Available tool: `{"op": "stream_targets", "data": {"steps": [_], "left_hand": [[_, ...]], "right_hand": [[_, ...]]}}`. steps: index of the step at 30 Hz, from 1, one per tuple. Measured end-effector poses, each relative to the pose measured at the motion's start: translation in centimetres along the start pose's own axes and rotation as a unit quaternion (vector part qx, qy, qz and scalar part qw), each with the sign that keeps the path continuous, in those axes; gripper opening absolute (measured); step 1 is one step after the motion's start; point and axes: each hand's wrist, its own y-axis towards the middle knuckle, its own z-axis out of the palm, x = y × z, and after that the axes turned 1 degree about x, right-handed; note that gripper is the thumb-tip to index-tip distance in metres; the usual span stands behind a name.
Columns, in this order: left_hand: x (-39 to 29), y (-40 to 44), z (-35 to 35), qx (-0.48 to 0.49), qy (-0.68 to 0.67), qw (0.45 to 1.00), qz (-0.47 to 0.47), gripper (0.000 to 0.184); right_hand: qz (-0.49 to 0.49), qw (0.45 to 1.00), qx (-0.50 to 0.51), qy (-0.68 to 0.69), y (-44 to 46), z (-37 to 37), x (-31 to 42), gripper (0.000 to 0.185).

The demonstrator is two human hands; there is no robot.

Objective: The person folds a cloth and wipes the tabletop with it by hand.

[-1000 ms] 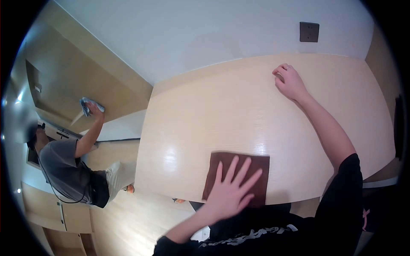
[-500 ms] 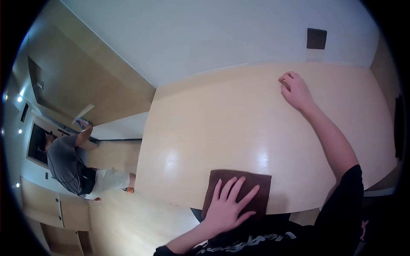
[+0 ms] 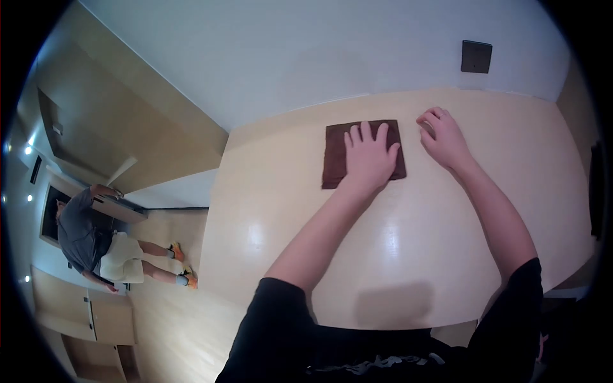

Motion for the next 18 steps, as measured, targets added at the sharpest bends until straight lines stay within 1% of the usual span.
{"op": "stream_targets", "data": {"steps": [2, 3, 5, 6, 8, 9, 11, 12, 14, 16, 18], "left_hand": [[-0.5, 2.2, 2.2, -0.020, 0.025, 0.999, -0.020, 0.053], [-0.4, 3.2, 2.8, 0.006, 0.025, 0.999, -0.037, 0.055], [0.4, 5.2, 3.9, 0.029, 0.032, 0.998, -0.048, 0.057], [-0.2, 4.1, 4.0, 0.041, 0.032, 0.998, -0.044, 0.058], [0.4, 5.0, 5.0, 0.036, 0.042, 0.997, -0.050, 0.060], [0.5, 5.4, 4.7, 0.063, 0.009, 0.996, -0.055, 0.059], [0.3, 5.5, 4.6, 0.054, 0.012, 0.997, -0.057, 0.057], [0.6, 5.3, 5.3, 0.026, 0.024, 0.998, -0.045, 0.057], [1.2, 5.1, 5.7, 0.002, 0.034, 0.999, -0.037, 0.056], [1.6, 5.0, 5.0, -0.004, 0.028, 0.999, -0.042, 0.055], [2.0, 4.6, 5.7, -0.037, 0.013, 0.998, -0.043, 0.054]], "right_hand": [[0.009, 1.000, -0.005, -0.019, -0.1, 0.2, -0.1, 0.017], [0.011, 1.000, -0.003, -0.011, -0.5, 0.5, 0.0, 0.017], [-0.002, 0.999, -0.028, -0.015, -0.3, 0.8, -0.4, 0.016], [0.008, 0.999, -0.033, -0.014, -2.6, 0.5, 0.2, 0.016], [-0.017, 0.999, -0.043, -0.027, -3.5, 0.7, -0.5, 0.015], [-0.017, 0.999, -0.044, -0.027, -3.8, 0.7, -0.7, 0.015], [-0.022, 0.998, -0.042, -0.035, -4.1, 0.7, -0.1, 0.015], [-0.025, 0.998, -0.043, -0.037, -4.4, 0.5, 0.0, 0.015], [-0.021, 0.998, -0.041, -0.042, -4.6, 0.6, 0.0, 0.015], [-0.033, 0.998, -0.041, -0.027, -3.7, 1.3, 1.0, 0.015], [-0.036, 0.997, -0.048, -0.044, -3.7, 1.8, 0.4, 0.015]]}}
